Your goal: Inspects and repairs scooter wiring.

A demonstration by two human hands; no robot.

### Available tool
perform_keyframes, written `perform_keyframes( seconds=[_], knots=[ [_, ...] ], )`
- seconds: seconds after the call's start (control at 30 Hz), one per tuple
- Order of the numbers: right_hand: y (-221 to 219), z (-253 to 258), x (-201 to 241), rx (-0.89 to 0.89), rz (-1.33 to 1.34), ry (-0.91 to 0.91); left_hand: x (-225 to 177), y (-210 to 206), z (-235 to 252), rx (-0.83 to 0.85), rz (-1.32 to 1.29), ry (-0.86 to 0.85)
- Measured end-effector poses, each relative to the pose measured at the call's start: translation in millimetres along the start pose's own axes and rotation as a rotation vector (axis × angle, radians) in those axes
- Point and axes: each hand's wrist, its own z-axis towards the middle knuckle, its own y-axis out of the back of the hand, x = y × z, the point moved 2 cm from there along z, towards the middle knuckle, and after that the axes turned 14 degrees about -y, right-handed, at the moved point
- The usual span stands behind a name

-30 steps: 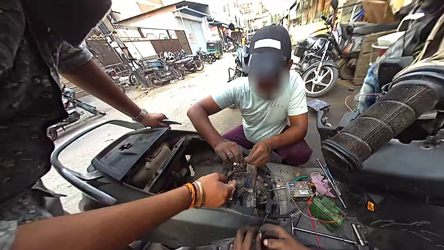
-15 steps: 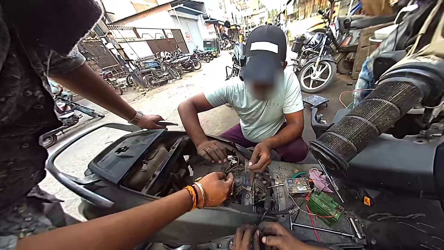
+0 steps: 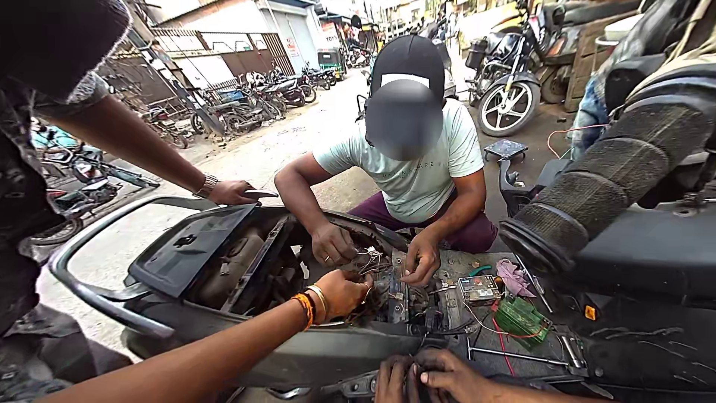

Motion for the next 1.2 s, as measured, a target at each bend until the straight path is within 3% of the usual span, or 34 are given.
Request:
perform_keyframes(
  seconds=[0.17, 0.37, 0.6, 0.83, 0.97, 1.2],
  knots=[
    [1, -2, 2, 0.021, -0.002, -0.003, 0, -2, 1, 0.006, 0.055, -0.025],
    [-5, -3, 7, -0.028, -0.087, -0.004, -5, -2, -1, -0.003, 0.135, 0.063],
    [6, -11, 48, -0.184, -0.544, 0.145, -7, -3, 14, -0.224, -0.235, 0.178],
    [27, -6, 92, -0.15, -0.358, 0.121, -8, 25, 56, -0.39, -0.795, 0.319],
    [42, -2, 102, -0.162, -0.226, 0.116, -1, 46, 74, -0.473, -0.576, 0.27],
    [52, 29, 142, -0.391, -0.116, 0.234, -9, 14, 161, -0.211, 0.054, 0.163]
  ],
)
